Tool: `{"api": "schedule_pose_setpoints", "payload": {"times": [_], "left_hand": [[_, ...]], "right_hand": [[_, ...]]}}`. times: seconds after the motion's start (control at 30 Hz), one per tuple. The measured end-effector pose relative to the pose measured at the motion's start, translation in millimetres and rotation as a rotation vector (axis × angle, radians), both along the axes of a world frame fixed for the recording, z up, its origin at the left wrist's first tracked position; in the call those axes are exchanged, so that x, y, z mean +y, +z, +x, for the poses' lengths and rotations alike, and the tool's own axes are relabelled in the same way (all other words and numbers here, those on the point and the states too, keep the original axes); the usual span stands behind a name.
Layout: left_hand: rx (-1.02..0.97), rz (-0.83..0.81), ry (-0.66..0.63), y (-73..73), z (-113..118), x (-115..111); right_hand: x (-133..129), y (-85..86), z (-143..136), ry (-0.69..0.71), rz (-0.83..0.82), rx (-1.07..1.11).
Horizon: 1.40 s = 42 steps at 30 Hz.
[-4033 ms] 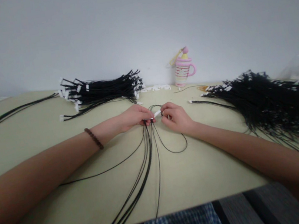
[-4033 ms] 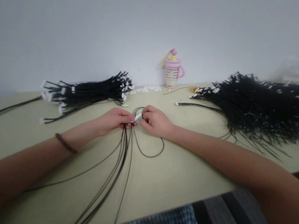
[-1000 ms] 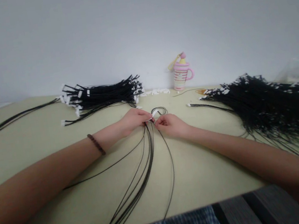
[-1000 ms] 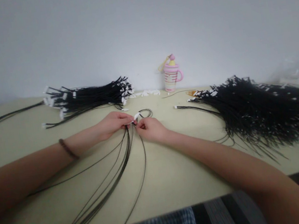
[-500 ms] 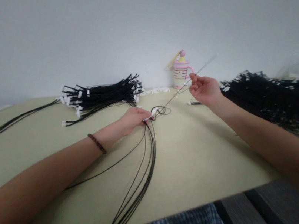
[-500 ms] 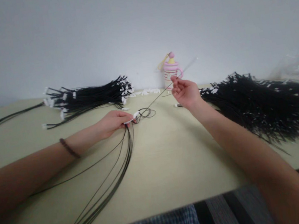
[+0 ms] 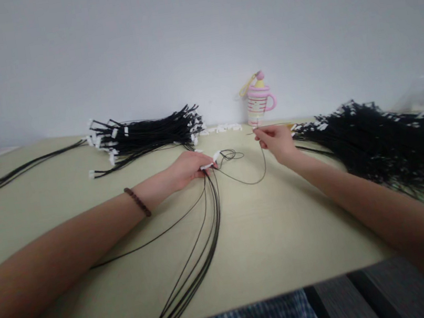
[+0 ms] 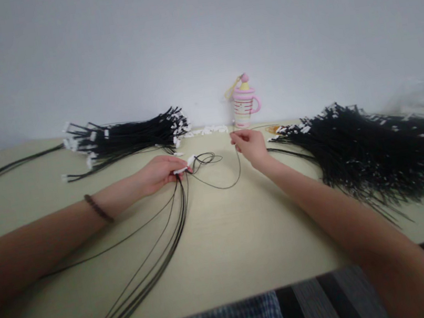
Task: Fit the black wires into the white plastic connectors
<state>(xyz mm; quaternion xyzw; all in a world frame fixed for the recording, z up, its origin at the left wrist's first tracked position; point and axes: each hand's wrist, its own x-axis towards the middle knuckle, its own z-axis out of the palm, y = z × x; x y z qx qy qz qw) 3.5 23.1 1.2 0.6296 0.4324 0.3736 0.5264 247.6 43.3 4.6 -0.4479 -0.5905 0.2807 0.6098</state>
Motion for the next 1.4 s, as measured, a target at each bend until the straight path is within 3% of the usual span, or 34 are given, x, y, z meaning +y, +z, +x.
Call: {"api": "schedule_pose_setpoints", "payload": {"times": [0.13, 0.23, 0.33, 0.63, 1.03, 1.23, 1.4], "left_hand": [[0.004, -0.017, 0.014, 2.6, 2, -3], [0.003, -0.027, 0.013, 4.2, 3, -5], [0.003, -0.026, 0.011, 4.2, 2, -5], [0.008, 0.004, -0.015, 1.0, 0, -3], [0.067, 0.049, -0.033, -0.8, 0, -3], [0.115, 0.094, -0.069, -0.6, -1, -5], [0.168, 0.128, -0.076, 1.8, 1, -9]], "right_hand": [[-31, -10.2, -42, 0.189, -0.015, -0.278], [-45, -19.3, -55, 0.192, 0.052, -0.480], [-47, -24.0, -54, 0.151, 0.084, -0.573], [-43, -23.6, -50, 0.121, 0.034, -0.582], [-47, -22.1, -51, 0.097, 0.110, -0.666], [-58, -15.6, -55, 0.020, 0.174, -0.949], [-64, -12.1, -58, -0.065, 0.127, -1.197]]}}
